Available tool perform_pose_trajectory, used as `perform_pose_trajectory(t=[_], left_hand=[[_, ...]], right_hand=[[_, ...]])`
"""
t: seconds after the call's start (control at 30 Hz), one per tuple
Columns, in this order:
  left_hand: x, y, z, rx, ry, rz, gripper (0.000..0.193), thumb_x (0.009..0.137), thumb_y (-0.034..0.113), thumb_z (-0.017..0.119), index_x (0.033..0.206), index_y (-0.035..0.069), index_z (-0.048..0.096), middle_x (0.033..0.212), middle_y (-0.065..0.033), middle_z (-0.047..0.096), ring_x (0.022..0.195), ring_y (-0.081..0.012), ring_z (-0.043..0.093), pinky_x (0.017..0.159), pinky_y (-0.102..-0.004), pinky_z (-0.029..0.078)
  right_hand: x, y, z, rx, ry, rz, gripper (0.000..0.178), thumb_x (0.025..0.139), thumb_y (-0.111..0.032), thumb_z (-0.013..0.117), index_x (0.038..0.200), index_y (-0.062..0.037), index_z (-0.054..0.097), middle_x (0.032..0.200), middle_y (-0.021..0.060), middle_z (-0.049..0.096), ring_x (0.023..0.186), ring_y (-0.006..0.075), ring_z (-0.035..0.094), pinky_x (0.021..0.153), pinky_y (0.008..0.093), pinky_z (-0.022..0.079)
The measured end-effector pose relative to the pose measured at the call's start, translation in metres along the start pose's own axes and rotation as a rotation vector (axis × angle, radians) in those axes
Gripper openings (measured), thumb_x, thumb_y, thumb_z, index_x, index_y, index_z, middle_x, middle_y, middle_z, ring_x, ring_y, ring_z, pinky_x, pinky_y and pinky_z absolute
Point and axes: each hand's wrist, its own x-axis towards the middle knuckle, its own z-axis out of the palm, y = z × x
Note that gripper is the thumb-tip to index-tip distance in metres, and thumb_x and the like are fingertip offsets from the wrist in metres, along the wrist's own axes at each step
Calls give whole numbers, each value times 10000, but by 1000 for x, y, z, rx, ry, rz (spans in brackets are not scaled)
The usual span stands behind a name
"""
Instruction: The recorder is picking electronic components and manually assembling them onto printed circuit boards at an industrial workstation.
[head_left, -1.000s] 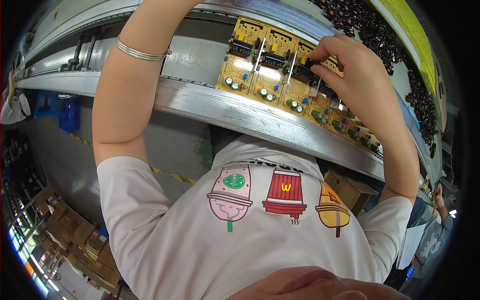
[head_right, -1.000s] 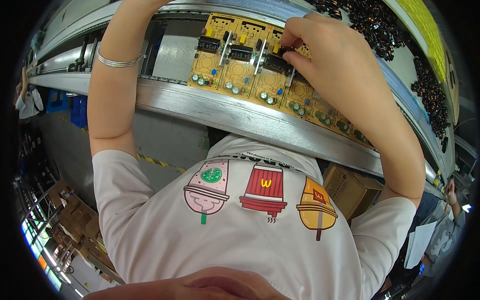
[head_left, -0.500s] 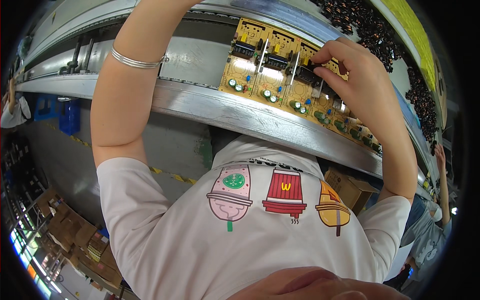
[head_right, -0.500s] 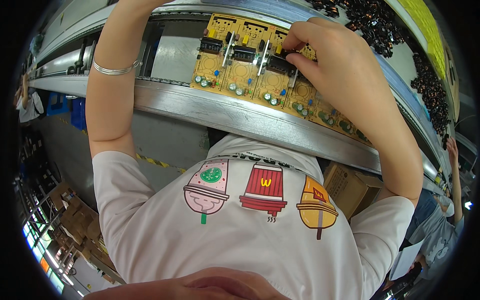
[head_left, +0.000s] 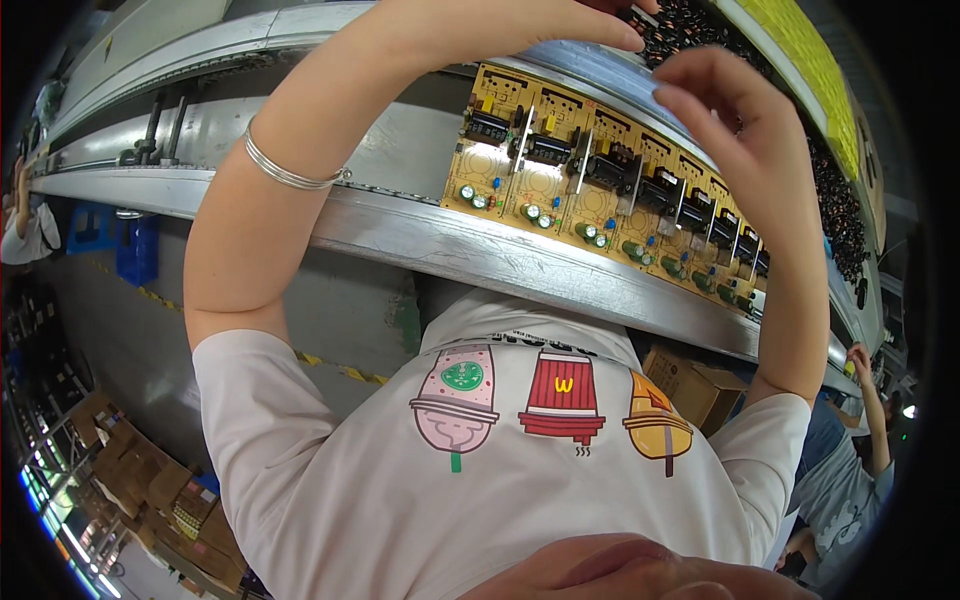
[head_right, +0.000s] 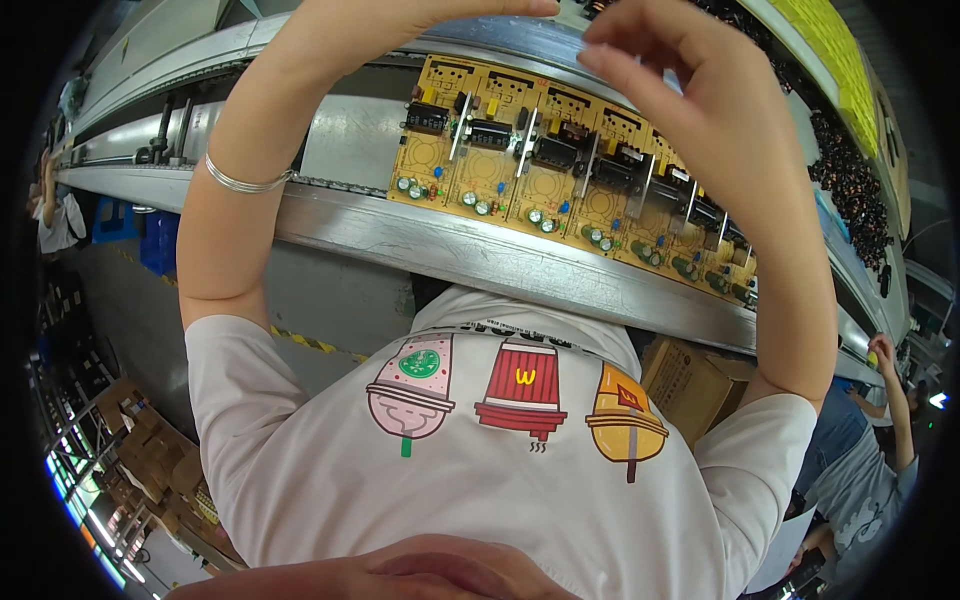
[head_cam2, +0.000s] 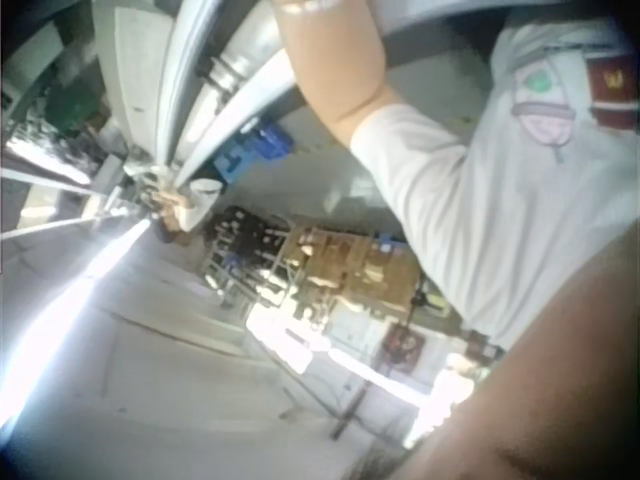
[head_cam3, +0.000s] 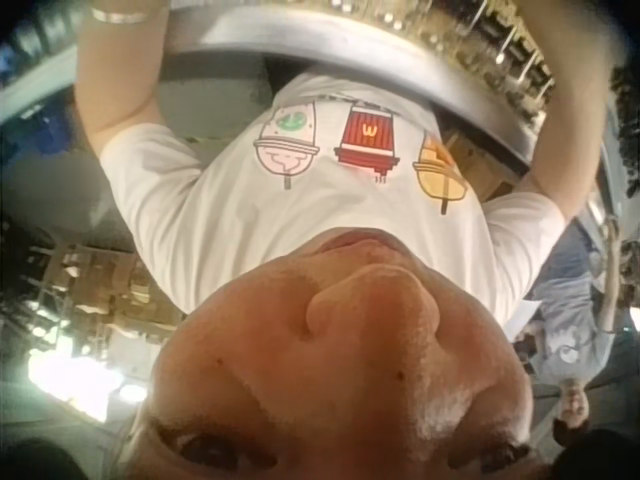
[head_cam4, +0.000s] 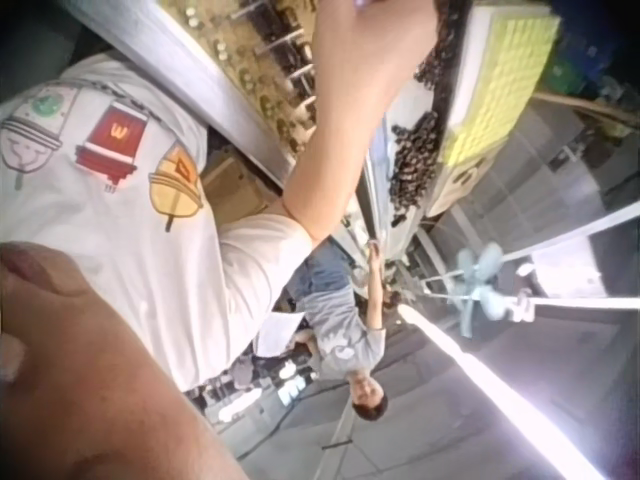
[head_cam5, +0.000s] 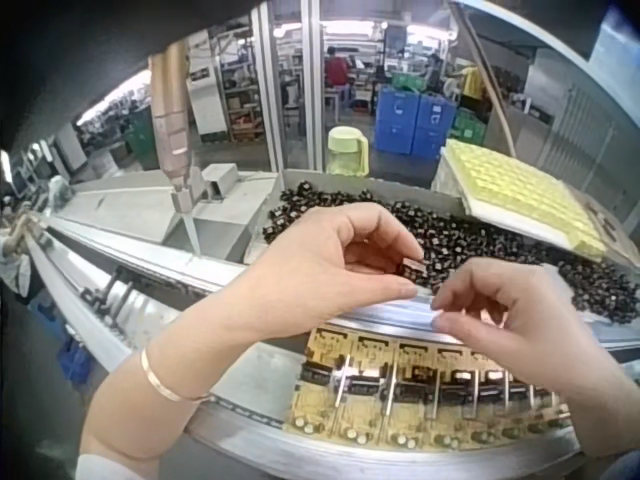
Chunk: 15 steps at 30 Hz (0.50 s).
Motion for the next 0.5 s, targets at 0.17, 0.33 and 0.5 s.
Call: perform_pose_trajectory(t=[0.17,0.33,0.5], left_hand=[[2,0,8,-4,30,47,314,861,70,815,1089,-3,611,979,-50,653,878,-106,626,801,-246,543],[-3,-1,11,3,11,32,392,843,101,846,1099,14,562,961,-44,616,841,-98,600,772,-225,531],[-2,-4,8,49,-7,17,453,841,159,865,1121,7,543,968,-54,620,835,-99,597,765,-223,528]], right_hand=[[13,5,14,380,243,-123,249,1007,-141,685,1223,-19,701,1100,12,712,990,93,656,889,265,516],[16,-2,17,513,212,8,259,936,-104,722,1170,4,701,1092,116,692,957,231,685,861,326,542],[20,29,10,483,50,-70,281,1012,-145,678,1254,-1,684,1187,34,708,1049,94,656,926,255,510]])
